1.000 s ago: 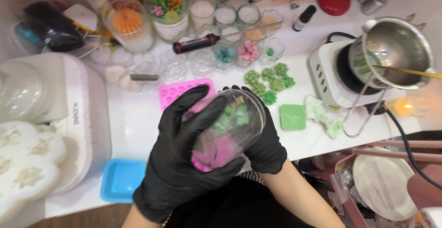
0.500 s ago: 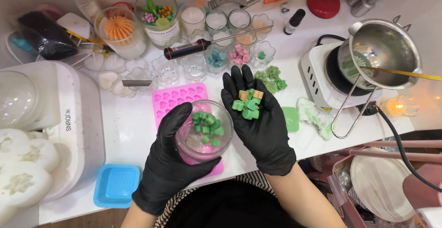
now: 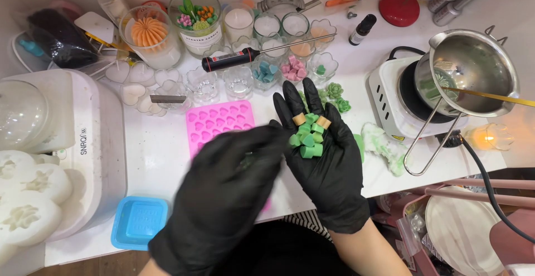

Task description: The recorder is making candles by handling small wax pieces and stirring melting wax in a pot.

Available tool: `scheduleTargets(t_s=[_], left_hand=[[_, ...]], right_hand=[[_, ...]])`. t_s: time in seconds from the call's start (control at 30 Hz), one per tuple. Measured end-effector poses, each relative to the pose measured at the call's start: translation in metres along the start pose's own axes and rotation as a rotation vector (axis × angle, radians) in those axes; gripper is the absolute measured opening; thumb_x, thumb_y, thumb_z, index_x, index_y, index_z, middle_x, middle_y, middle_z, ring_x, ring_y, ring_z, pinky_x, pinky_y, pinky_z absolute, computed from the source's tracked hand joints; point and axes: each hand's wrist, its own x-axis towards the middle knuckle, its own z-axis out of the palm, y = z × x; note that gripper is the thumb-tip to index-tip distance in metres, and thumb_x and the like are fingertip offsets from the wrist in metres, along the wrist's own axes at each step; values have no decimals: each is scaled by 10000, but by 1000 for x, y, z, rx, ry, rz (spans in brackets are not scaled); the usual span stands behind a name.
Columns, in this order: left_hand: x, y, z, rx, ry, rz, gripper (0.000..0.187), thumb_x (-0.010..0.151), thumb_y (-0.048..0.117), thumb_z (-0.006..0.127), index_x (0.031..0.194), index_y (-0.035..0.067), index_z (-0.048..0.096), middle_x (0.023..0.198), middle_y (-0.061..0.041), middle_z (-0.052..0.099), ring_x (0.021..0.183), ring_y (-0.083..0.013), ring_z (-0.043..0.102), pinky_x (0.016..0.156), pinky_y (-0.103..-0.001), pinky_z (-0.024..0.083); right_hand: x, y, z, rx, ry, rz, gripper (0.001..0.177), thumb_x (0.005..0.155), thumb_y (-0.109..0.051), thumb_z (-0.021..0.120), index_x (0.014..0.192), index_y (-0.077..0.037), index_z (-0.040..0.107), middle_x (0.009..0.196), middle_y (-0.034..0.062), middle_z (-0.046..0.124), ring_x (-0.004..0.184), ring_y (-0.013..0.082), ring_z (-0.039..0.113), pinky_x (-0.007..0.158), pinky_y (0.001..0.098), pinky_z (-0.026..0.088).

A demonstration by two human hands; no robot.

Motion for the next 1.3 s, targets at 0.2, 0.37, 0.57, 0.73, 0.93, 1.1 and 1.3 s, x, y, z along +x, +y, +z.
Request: scheduleTargets(t_s=[0.2, 0.37, 0.57, 0.73, 0.93, 1.1, 1.3], left_hand=[[49, 10, 37, 102, -100, 112, 366, 830, 75, 661, 1193, 33, 671, 1085, -137, 687, 880, -306, 675, 627, -420, 556], [62, 2, 59, 154, -217, 109, 212, 904, 103, 662, 1108, 47, 680, 964, -158, 671, 828, -332, 669, 628, -442, 551], [89, -11, 54, -185, -280, 88, 313, 771, 218, 753, 1039, 70, 690, 956, -146, 686, 923, -366, 657, 769, -464, 548], [107, -19, 66, -215, -401, 112, 297, 761, 195, 755, 1038, 98, 706, 987, -133, 698, 936, -359, 661, 785, -458, 549], [131, -20, 92, -205, -521, -46, 277, 715, 231, 776, 959, 103, 745, 929, -148, 722, 868, -370, 694, 738, -469, 549], [150, -23, 103, -135, -638, -209, 260, 757, 305, 779, 909, 96, 755, 848, -176, 719, 804, -372, 706, 725, -469, 561], [159, -24, 109, -164, -627, -313, 246, 767, 300, 777, 894, 89, 764, 851, -167, 734, 807, -348, 714, 717, -457, 558]], right_hand=[[-9, -7, 5, -32, 24, -40, 551, 1148, -236, 332, 1649, -16, 270, 1676, 230, 310, 1559, 360, 270, 1279, 490, 238], [-6, -21, -2, 54, 2, 22, 542, 1144, -234, 335, 1637, -16, 277, 1667, 226, 314, 1550, 350, 283, 1278, 491, 234], [-5, -41, -18, 114, 20, 56, 520, 1139, -215, 346, 1620, -17, 323, 1595, 219, 411, 1449, 321, 427, 1213, 457, 354], [-12, -56, -36, 143, -56, 96, 469, 1170, -191, 356, 1605, -17, 388, 1452, 164, 574, 1281, 252, 594, 1086, 377, 501], [-17, -57, -39, -843, 248, -242, 418, 1054, 7, 464, 1463, 85, 498, 1322, 133, 647, 1120, 188, 631, 978, 319, 503], [-11, -66, -36, -705, 324, -234, 326, 1044, -28, 461, 1349, 73, 523, 1269, 147, 661, 1126, 226, 657, 1031, 359, 530], [-14, -85, -65, -573, 238, -236, 341, 1124, -53, 463, 1429, 88, 520, 1267, 185, 640, 1139, 262, 645, 1045, 409, 518]])
